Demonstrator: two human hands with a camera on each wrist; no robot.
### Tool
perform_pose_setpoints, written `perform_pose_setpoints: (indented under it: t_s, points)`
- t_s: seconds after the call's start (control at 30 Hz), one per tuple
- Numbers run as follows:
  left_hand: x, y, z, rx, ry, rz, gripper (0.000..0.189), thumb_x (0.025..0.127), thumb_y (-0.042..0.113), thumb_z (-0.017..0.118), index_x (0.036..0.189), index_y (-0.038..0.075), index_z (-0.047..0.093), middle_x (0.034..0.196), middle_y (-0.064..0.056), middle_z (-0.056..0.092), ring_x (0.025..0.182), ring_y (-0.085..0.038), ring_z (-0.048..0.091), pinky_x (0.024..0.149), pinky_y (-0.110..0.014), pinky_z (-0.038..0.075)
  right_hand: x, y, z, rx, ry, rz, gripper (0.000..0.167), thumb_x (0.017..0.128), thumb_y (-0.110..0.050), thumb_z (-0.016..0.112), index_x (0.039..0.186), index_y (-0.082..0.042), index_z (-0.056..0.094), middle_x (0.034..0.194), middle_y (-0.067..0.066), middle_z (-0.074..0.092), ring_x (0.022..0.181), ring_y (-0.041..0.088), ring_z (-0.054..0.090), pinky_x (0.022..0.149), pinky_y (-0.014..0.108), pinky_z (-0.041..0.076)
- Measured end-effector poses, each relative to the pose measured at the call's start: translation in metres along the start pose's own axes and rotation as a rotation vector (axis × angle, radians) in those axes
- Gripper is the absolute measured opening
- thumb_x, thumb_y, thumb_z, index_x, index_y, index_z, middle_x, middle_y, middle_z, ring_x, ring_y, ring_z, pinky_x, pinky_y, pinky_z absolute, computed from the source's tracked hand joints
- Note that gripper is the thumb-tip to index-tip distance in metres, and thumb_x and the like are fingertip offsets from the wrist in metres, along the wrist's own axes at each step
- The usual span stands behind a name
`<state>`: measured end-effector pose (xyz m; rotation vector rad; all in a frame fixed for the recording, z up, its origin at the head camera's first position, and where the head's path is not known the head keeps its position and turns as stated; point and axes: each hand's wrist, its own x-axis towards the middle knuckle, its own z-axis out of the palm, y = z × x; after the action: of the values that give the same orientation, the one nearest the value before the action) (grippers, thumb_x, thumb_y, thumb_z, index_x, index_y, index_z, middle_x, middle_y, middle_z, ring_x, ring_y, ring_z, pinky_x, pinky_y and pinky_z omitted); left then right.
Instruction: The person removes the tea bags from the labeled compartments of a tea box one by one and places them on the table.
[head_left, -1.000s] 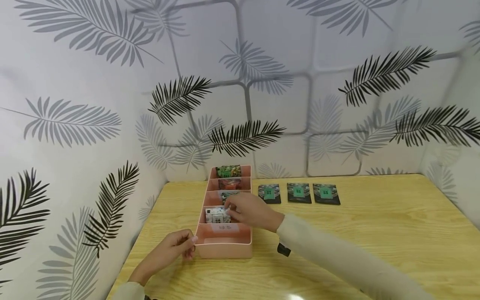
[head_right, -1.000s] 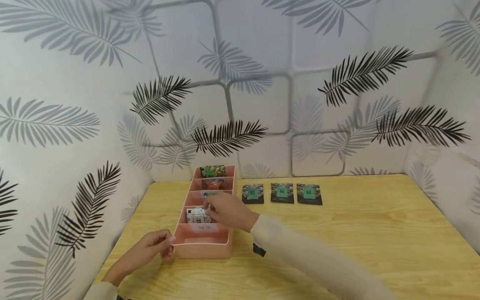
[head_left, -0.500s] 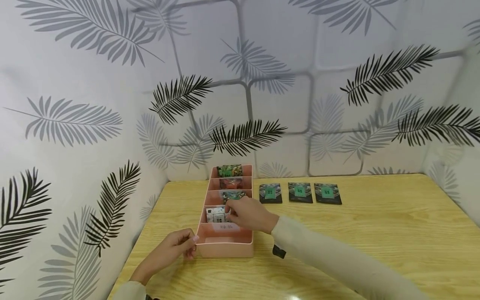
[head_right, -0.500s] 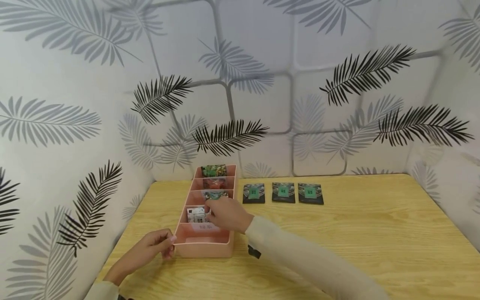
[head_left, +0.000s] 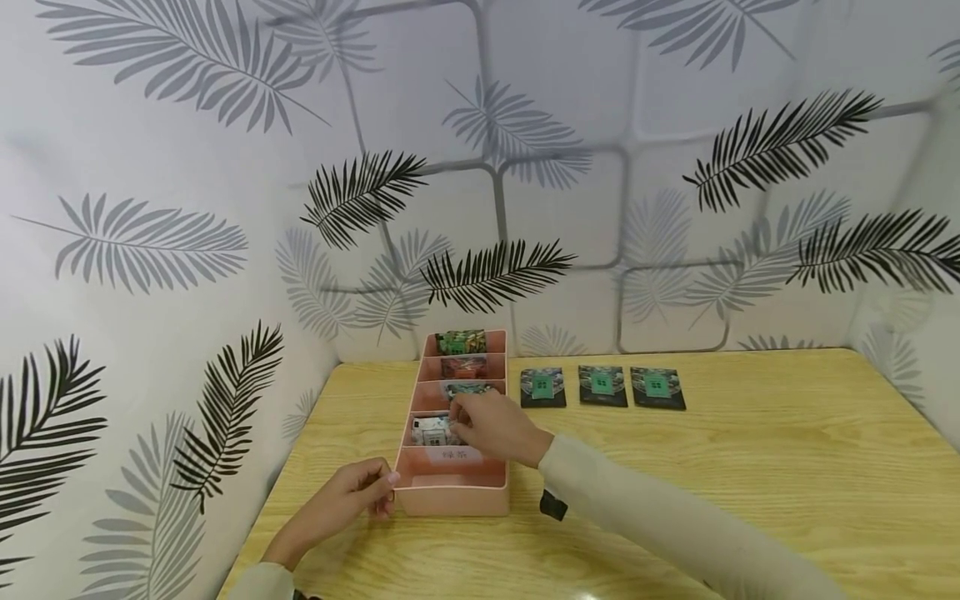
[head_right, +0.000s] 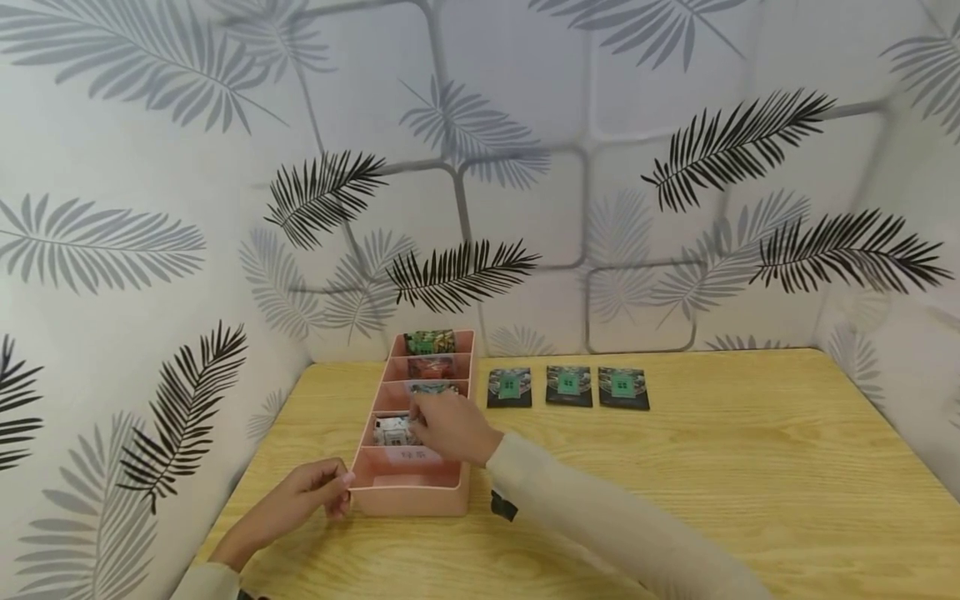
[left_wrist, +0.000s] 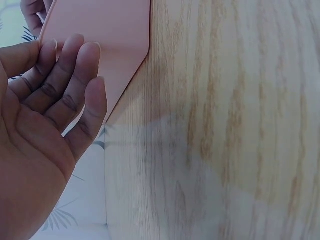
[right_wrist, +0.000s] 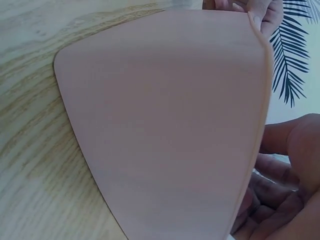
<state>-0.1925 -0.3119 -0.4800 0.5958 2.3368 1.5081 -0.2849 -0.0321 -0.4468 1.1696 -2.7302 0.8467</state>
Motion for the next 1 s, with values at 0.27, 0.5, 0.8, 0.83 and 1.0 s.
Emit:
perform_pose_setpoints:
  t_s: [0.27, 0.5, 0.8, 0.83, 1.0]
  points:
    - [0.000, -0.001, 0.000, -0.001, -0.001, 0.009, 0.032, 0.112, 0.024, 0.049, 0.097, -0.003, 0.059, 0.091, -0.031, 0.065, 0.075, -0.025, 0.066, 0.069, -0.042, 0.059, 0.004, 0.001, 0.003, 0.187, 0.013, 0.012, 0.027, 0.098, -0.013, 0.073, 0.122, -0.007, 0.063, 0.091, 0.000, 0.072, 0.068, 0.002, 0.064, 0.065, 0.023, 0.054]
    - [0.000, 0.001, 0.000, -0.003, 0.004, -0.004, 0.032, 0.112, 0.024, 0.049, 0.096, -0.002, 0.058, 0.091, -0.030, 0.065, 0.074, -0.023, 0.065, 0.069, -0.044, 0.059, 0.008, 0.003, 0.009, 0.145, 0.017, -0.050, 0.005, 0.099, -0.013, 0.072, 0.101, -0.010, 0.075, 0.087, 0.000, 0.073, 0.068, 0.000, 0.061, 0.068, 0.021, 0.053]
    - [0.000, 0.002, 0.000, -0.004, -0.002, 0.004, 0.033, 0.112, 0.024, 0.049, 0.096, -0.003, 0.058, 0.092, -0.032, 0.065, 0.076, -0.029, 0.066, 0.070, -0.044, 0.059, 0.004, 0.003, 0.006, 0.100, 0.081, -0.044, 0.008, 0.101, -0.018, 0.070, 0.101, -0.013, 0.077, 0.085, -0.003, 0.073, 0.065, -0.001, 0.059, 0.070, 0.022, 0.054]
    - [0.000, 0.002, 0.000, -0.004, -0.001, 0.004, 0.033, 0.112, 0.024, 0.049, 0.096, -0.003, 0.058, 0.092, -0.032, 0.065, 0.076, -0.028, 0.066, 0.070, -0.044, 0.059, 0.004, 0.003, 0.005, 0.098, 0.085, -0.041, 0.008, 0.101, -0.018, 0.070, 0.101, -0.013, 0.076, 0.085, -0.003, 0.073, 0.066, -0.001, 0.059, 0.071, 0.023, 0.054]
    - [0.000, 0.002, 0.000, -0.010, 0.001, -0.002, 0.033, 0.112, 0.024, 0.049, 0.096, -0.003, 0.058, 0.093, -0.032, 0.065, 0.076, -0.028, 0.066, 0.070, -0.044, 0.059, 0.000, 0.002, -0.004, 0.120, 0.098, -0.033, 0.009, 0.101, -0.018, 0.069, 0.102, -0.013, 0.076, 0.088, -0.004, 0.073, 0.072, 0.002, 0.062, 0.074, 0.027, 0.056]
